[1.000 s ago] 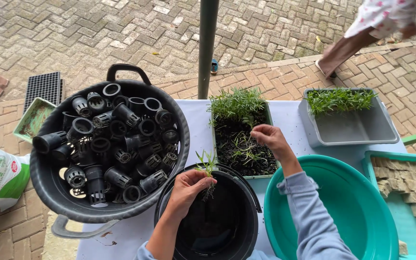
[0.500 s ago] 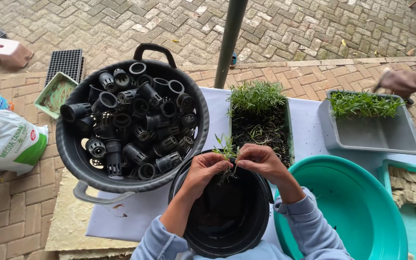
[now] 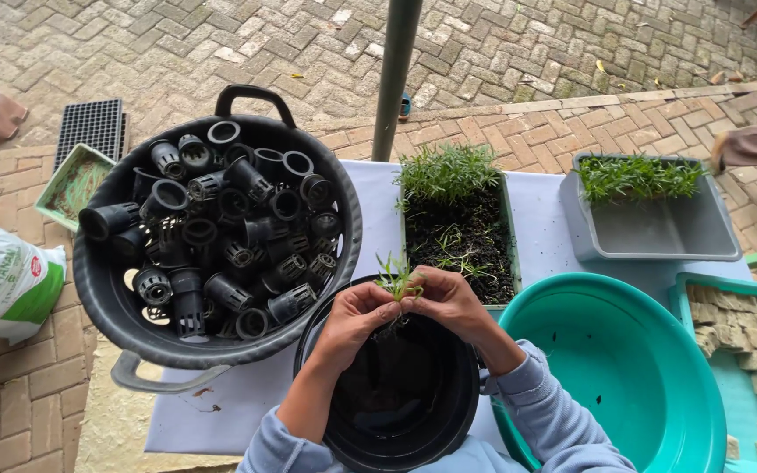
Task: Separating and cleaning plant seedlings from a grow tray and preparing them for hydroponic planting.
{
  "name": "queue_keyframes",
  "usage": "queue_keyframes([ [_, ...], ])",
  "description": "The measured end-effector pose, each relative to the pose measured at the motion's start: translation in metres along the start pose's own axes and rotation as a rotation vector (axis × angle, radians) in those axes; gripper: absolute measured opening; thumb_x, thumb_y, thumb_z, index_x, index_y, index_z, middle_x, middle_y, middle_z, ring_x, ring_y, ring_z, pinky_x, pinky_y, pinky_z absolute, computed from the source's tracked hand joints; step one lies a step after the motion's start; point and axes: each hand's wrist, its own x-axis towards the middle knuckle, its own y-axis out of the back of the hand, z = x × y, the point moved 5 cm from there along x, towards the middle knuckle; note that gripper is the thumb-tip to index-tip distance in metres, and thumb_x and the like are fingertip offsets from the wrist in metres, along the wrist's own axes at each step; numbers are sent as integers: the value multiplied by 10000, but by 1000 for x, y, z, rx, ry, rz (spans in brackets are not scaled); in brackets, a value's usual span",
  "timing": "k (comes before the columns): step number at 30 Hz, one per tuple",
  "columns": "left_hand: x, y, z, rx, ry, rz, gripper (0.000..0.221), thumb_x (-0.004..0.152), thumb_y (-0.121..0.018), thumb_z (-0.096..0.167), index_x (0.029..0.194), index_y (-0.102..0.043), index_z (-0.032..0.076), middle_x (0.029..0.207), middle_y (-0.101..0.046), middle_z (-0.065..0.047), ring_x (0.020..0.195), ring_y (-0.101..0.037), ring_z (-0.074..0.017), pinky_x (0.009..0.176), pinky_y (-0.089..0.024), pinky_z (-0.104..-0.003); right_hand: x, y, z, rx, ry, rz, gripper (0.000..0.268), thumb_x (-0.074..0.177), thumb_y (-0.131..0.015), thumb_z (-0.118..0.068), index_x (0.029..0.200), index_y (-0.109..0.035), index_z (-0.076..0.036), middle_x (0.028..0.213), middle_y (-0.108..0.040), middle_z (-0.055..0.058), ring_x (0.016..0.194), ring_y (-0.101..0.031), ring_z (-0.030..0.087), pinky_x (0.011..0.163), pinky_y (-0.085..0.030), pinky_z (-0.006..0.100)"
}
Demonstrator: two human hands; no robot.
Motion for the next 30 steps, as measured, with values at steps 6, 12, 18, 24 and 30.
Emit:
queue_keyframes([
  [6,-2,-3,5,63,40,40,128,891,-776,103,969,-698,36,906,-757,-55,851,-699,-87,795,-540,-220,28,102,-1,-438,-137,177,150,930,-743,-134,1032,-785,-32,873,-748,7,750,-643,69,648,-525,237],
  [12,0,3,0,121,42,63,129,910,-775,130,954,-709,28,892,-759,-58,814,-663,-67,749,-506,-205,80,285,77,-794,-318,691,144,862,-777,-127,1002,-804,-101,839,-752,12,731,-649,79,673,-537,261],
  [18,0,5,2,119,46,104,127,908,-772,131,947,-715,24,887,-762,-59,805,-663,-64,742,-508,-201,117,330,128,-1031,-128,795,217,855,-770,-220,1013,-780,-72,868,-771,116,778,-735,238,754,-565,372],
  [24,1,7,0,85,67,112,128,912,-772,122,958,-707,23,887,-759,-58,794,-654,-57,711,-501,-193,130,324,116,-1161,-272,1014,150,837,-719,-163,939,-780,-71,885,-754,175,840,-721,352,778,-559,459],
  [30,0,4,5,87,70,106,126,914,-772,127,961,-711,28,884,-758,-60,794,-655,-61,713,-506,-194,118,316,98,-1228,-298,1086,112,851,-733,-144,935,-789,-97,881,-754,164,808,-730,333,734,-564,460],
])
